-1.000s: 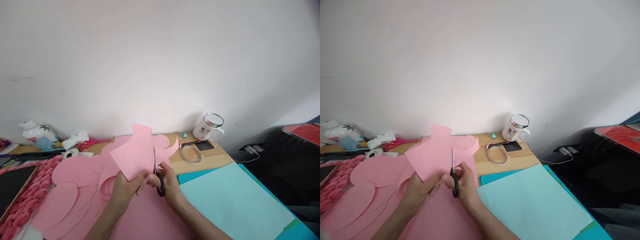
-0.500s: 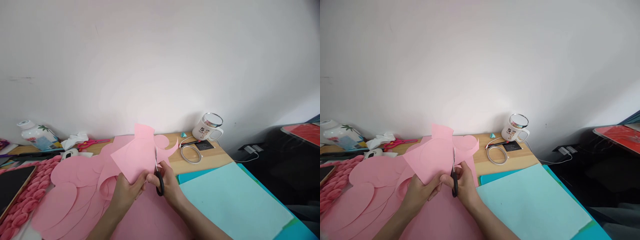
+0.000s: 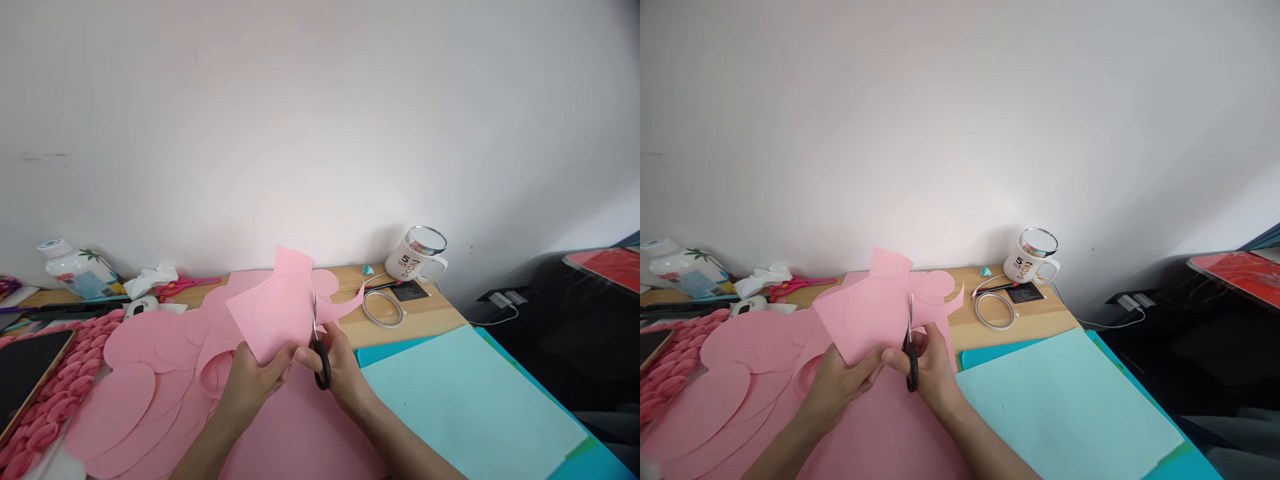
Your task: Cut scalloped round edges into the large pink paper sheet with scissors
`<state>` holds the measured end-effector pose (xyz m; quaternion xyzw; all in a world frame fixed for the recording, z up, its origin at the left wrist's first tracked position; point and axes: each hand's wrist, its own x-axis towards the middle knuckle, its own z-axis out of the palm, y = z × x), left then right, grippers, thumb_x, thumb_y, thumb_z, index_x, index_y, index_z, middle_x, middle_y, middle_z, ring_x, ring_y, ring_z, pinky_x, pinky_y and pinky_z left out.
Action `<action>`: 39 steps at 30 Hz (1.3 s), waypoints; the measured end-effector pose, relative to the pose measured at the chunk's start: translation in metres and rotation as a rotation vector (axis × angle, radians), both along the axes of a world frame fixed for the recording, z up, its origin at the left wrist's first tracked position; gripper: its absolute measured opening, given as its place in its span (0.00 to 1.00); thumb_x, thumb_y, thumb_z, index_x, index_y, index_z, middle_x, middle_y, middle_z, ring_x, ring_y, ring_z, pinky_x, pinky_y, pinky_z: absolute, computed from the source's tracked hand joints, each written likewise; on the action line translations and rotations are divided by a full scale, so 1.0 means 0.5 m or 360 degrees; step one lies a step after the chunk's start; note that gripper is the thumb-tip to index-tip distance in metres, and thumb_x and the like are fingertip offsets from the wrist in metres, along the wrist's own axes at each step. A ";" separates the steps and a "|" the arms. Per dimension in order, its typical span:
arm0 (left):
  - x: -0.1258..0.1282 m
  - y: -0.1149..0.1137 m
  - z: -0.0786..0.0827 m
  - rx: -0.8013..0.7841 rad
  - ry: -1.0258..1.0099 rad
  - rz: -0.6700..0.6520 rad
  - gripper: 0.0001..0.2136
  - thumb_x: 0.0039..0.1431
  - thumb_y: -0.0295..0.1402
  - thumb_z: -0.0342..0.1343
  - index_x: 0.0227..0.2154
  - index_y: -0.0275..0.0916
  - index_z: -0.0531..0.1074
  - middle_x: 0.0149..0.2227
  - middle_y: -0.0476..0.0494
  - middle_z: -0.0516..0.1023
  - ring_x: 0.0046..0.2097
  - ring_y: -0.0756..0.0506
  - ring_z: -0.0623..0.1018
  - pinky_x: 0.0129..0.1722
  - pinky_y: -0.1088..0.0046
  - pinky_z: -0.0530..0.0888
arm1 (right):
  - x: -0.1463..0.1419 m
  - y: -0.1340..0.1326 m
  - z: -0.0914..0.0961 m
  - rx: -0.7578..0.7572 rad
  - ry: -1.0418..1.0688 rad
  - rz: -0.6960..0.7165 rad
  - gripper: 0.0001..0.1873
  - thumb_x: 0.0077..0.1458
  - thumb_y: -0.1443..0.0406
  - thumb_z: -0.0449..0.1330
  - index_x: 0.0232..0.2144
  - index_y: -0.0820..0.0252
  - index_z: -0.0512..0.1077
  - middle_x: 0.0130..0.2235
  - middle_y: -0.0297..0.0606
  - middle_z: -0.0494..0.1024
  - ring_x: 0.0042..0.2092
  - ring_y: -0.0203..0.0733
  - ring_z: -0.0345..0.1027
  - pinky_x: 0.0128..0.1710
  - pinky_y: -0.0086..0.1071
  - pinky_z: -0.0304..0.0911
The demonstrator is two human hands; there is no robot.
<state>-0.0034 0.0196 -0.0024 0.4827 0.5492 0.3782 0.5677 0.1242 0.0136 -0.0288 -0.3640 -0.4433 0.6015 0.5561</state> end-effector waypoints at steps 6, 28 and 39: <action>-0.002 -0.001 0.004 -0.0013 0.0022 0.0000 0.18 0.41 0.39 0.57 0.10 0.39 0.54 0.11 0.57 0.53 0.16 0.57 0.52 0.15 0.78 0.50 | 0.001 0.000 -0.001 -0.0004 -0.0017 -0.0002 0.32 0.35 0.53 0.68 0.41 0.56 0.62 0.24 0.30 0.69 0.22 0.35 0.55 0.20 0.27 0.47; -0.005 0.001 -0.005 -0.0006 0.0083 0.0078 0.20 0.41 0.38 0.56 0.09 0.41 0.49 0.11 0.58 0.48 0.17 0.56 0.50 0.17 0.76 0.48 | 0.001 -0.001 -0.002 -0.0131 -0.0183 -0.0129 0.25 0.36 0.57 0.67 0.34 0.60 0.61 0.19 0.25 0.64 0.22 0.33 0.56 0.21 0.26 0.51; -0.005 0.001 0.011 0.0020 0.0159 0.0097 0.18 0.40 0.38 0.55 0.09 0.42 0.50 0.11 0.58 0.47 0.17 0.55 0.50 0.17 0.75 0.49 | 0.000 0.000 0.004 -0.0166 -0.0204 -0.0153 0.22 0.38 0.58 0.66 0.32 0.61 0.62 0.17 0.25 0.65 0.21 0.32 0.57 0.20 0.25 0.53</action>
